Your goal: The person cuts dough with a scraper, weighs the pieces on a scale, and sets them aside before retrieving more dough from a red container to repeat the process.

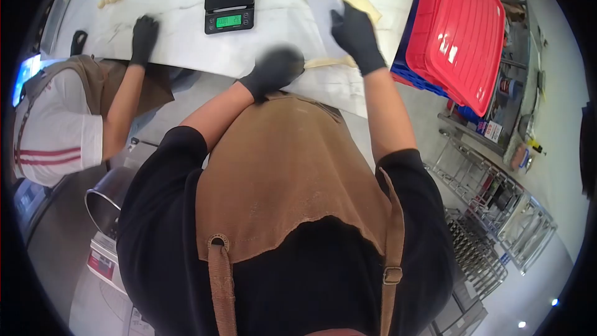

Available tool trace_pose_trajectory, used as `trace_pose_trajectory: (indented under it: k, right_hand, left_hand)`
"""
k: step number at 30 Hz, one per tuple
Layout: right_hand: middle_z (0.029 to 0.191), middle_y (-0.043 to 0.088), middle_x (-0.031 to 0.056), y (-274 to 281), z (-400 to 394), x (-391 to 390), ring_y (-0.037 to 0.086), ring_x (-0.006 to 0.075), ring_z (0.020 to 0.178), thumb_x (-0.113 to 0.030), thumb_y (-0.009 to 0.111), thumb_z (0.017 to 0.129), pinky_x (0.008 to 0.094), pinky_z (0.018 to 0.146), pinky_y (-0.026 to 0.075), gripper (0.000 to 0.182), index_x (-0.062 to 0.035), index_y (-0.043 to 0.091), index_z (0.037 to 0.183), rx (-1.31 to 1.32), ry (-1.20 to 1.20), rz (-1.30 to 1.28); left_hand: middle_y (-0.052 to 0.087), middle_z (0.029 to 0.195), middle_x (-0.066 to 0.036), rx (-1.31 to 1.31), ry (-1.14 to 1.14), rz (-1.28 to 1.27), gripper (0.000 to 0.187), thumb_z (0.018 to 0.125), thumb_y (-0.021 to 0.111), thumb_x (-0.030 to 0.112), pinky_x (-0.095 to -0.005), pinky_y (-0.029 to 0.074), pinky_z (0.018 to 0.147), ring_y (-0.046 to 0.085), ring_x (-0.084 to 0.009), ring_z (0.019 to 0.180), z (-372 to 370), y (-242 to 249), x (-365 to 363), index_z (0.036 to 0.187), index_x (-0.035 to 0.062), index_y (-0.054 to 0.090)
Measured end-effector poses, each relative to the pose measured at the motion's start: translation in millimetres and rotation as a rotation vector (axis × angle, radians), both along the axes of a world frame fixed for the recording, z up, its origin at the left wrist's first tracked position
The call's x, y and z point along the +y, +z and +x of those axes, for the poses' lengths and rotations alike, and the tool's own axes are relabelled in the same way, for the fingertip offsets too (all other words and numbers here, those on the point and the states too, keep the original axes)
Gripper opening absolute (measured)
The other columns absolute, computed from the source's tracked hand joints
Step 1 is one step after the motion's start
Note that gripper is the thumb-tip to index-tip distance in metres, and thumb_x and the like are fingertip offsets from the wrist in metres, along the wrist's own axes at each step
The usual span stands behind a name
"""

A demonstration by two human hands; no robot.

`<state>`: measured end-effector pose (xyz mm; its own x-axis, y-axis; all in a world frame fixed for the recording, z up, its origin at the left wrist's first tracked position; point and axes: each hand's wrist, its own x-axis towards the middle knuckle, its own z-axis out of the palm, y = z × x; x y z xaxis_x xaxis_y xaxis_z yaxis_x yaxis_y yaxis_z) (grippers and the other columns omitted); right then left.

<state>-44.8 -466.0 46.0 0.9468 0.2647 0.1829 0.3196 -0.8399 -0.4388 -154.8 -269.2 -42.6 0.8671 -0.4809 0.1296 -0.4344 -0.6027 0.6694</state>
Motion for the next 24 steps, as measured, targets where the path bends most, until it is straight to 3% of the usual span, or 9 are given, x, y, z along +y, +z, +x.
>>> trace_pose_trajectory:
  k: [6,9,10,13,15,17,21,22,24]
  right_hand:
    - [0.080,0.067,0.0281,25,-4,4,0.066,0.0457,0.077,-0.022,0.061,0.091,0.0508,0.071,0.053,0.029,0.0026,0.067,0.104,0.183,0.038,0.047]
    - [0.077,0.066,0.0279,-31,-22,-3,0.066,0.0448,0.075,-0.023,0.061,0.091,0.0502,0.068,0.053,0.030,0.0033,0.066,0.105,-0.017,0.124,-0.116]
    - [0.074,0.066,0.0272,-37,-17,-9,0.066,0.0438,0.072,-0.023,0.062,0.091,0.0498,0.064,0.052,0.030,0.0035,0.066,0.105,-0.105,0.017,0.022]
    - [0.079,0.068,0.0269,22,-27,-24,0.068,0.0424,0.073,-0.024,0.063,0.091,0.0479,0.063,0.053,0.032,0.0027,0.067,0.108,0.202,-0.030,0.051]
    - [0.091,0.069,0.0282,-28,-57,-34,0.068,0.0444,0.084,-0.022,0.061,0.091,0.0463,0.075,0.055,0.031,0.0019,0.067,0.110,0.285,-0.052,-0.175]
    - [0.099,0.070,0.0283,-47,-80,-17,0.070,0.0401,0.095,-0.020,0.063,0.092,0.0415,0.081,0.055,0.033,0.0040,0.065,0.116,0.428,-0.136,0.367]
    - [0.104,0.073,0.0195,-46,-67,12,0.070,0.0241,0.095,-0.018,0.064,0.095,0.0351,0.084,0.053,0.032,0.0046,0.065,0.117,0.595,-0.089,0.619]
    - [0.104,0.073,0.0196,-41,-64,11,0.070,0.0239,0.095,-0.019,0.065,0.095,0.0350,0.084,0.053,0.033,0.0049,0.064,0.118,0.596,-0.062,0.611]
    - [0.104,0.073,0.0188,-19,-54,6,0.070,0.0226,0.094,-0.019,0.066,0.095,0.0342,0.085,0.052,0.035,0.0060,0.064,0.119,0.605,-0.049,0.630]
  left_hand:
    - [0.063,0.088,-0.011,-0.010,0.080,-0.020,0.022,0.086,0.071,0.027,-0.0441,0.049,0.075,0.062,-0.0315,0.083,-12,-2,2,0.094,0.0076,0.067]
    - [0.063,0.087,-0.011,-0.032,0.090,-0.003,0.025,0.085,0.072,0.030,-0.0437,0.050,0.073,0.062,-0.0319,0.082,-13,-1,-2,0.094,0.0079,0.067]
    - [0.063,0.087,-0.012,-0.037,0.101,0.009,0.027,0.085,0.073,0.032,-0.0434,0.050,0.073,0.063,-0.0323,0.081,-12,0,-2,0.094,0.0079,0.067]
    - [0.065,0.088,-0.014,-0.009,0.149,0.012,0.034,0.084,0.073,0.038,-0.0429,0.051,0.072,0.064,-0.0337,0.080,-19,0,-4,0.097,0.0074,0.066]
    - [0.067,0.093,-0.018,0.171,0.122,0.071,0.046,0.084,0.073,0.046,-0.0427,0.052,0.073,0.066,-0.0365,0.081,-15,5,-3,0.103,0.0048,0.064]
    - [0.067,0.094,-0.020,0.150,0.182,-0.034,0.053,0.083,0.073,0.049,-0.0443,0.052,0.074,0.066,-0.0387,0.084,-17,-6,-5,0.107,0.0035,0.062]
    - [0.067,0.097,-0.019,0.351,0.437,-0.282,0.045,0.084,0.078,0.035,-0.0387,0.051,0.074,0.066,-0.0293,0.082,5,21,18,0.107,0.0013,0.061]
    - [0.067,0.099,-0.015,0.251,0.447,-0.360,0.041,0.083,0.080,0.026,-0.0335,0.051,0.075,0.064,-0.0210,0.084,9,28,27,0.109,0.0007,0.061]
    - [0.066,0.109,-0.013,0.137,0.521,-0.516,0.036,0.084,0.074,0.017,-0.0344,0.052,0.077,0.065,-0.0236,0.092,27,31,48,0.114,0.0038,0.060]
